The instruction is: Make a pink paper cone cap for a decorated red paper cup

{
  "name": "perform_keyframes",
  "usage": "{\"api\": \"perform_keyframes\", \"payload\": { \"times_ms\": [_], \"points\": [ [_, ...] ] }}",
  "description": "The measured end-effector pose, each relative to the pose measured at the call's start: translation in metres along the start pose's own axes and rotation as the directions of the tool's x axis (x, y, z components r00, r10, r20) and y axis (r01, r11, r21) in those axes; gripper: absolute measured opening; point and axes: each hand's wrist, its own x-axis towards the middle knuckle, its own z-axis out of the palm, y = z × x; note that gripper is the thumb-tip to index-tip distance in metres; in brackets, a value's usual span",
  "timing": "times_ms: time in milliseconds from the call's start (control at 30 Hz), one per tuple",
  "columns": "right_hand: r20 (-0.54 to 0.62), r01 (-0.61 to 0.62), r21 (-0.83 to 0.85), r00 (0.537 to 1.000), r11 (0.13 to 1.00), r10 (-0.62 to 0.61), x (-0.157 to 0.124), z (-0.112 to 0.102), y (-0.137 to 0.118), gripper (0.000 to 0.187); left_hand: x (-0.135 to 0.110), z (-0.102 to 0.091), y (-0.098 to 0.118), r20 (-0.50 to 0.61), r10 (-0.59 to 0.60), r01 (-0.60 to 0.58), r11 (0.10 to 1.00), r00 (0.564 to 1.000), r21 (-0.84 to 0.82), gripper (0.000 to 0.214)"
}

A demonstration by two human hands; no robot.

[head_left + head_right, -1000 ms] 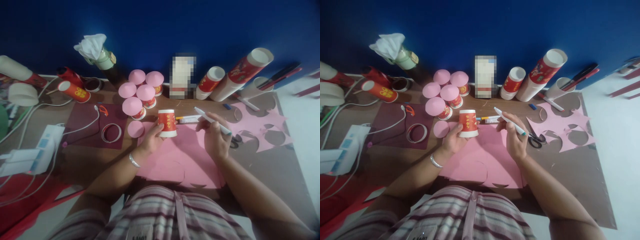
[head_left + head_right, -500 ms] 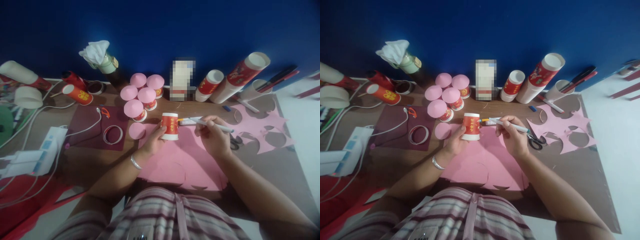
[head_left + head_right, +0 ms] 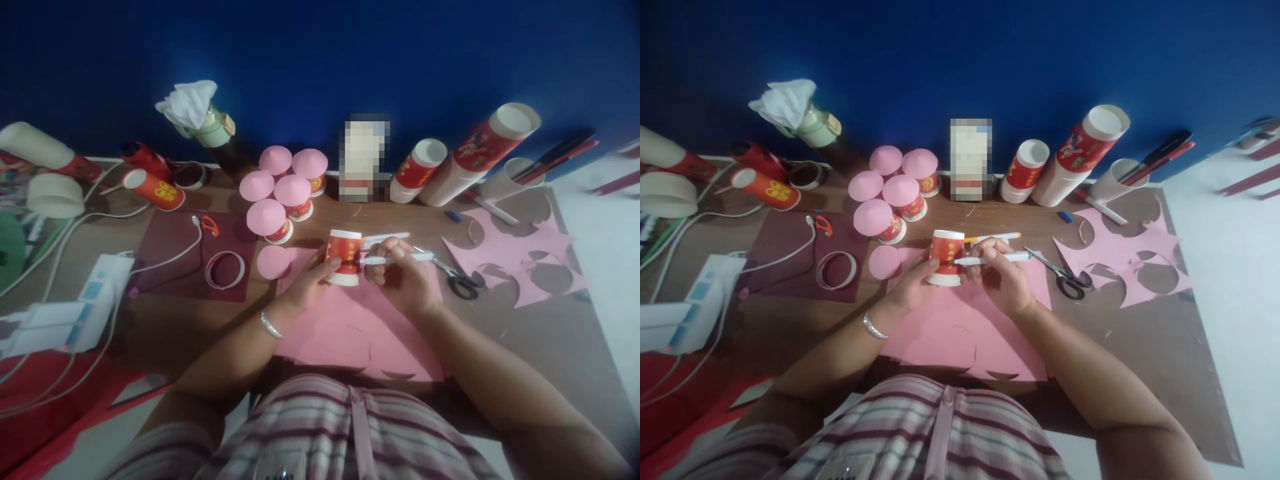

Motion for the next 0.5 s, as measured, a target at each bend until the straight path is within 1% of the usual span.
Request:
{"api": "perform_keyframes", "payload": {
  "times_ms": [133,233,300,333,367,400,433,467,500],
  "points": [
    [-0.01,0.008,-0.004,1.0,1.0,-0.008,0.001,-0.004,0.0,0.029,0.0,-0.002,-0.002,0.013,-0.005,0.004,1.0,1.0,0.003,0.035],
    [-0.013,0.044,-0.054,0.999,0.998,-0.044,0.004,-0.006,-0.002,0.028,0.0,-0.004,-0.003,0.011,0.003,-0.003,1.0,1.0,0.002,0.036],
    [-0.035,0.107,-0.126,0.993,0.986,-0.113,0.006,-0.01,-0.004,0.027,0.0,-0.005,-0.003,0.014,-0.001,0.001,1.0,1.0,-0.006,0.039],
    [-0.051,0.164,-0.188,0.983,0.968,-0.177,0.006,-0.013,-0.006,0.026,0.0,-0.005,-0.003,0.018,-0.006,0.006,1.0,1.0,-0.01,0.041],
    [-0.061,0.235,-0.275,0.963,0.932,-0.261,0.006,-0.017,-0.01,0.024,0.0,-0.005,-0.003,0.024,-0.01,0.01,1.0,1.0,-0.012,0.043],
    [-0.058,0.311,-0.39,0.931,0.867,-0.361,0.006,-0.022,-0.014,0.022,0.0,-0.005,-0.002,0.031,-0.013,0.013,1.0,0.999,-0.012,0.045],
    [-0.009,0.39,-0.519,0.887,0.76,-0.461,0.006,-0.028,-0.018,0.019,0.001,-0.005,-0.002,0.036,-0.015,0.015,1.0,0.999,-0.01,0.047],
    [0.071,0.449,-0.647,0.84,0.616,-0.538,0.008,-0.035,-0.023,0.017,0.001,-0.005,-0.002,0.038,-0.015,0.015,1.0,0.999,-0.007,0.047],
    [0.167,0.473,-0.764,0.802,0.439,-0.574,0.01,-0.042,-0.028,0.016,0.001,-0.005,-0.001,0.034,-0.013,0.013,1.0,0.999,-0.003,0.046]
  ]
}}
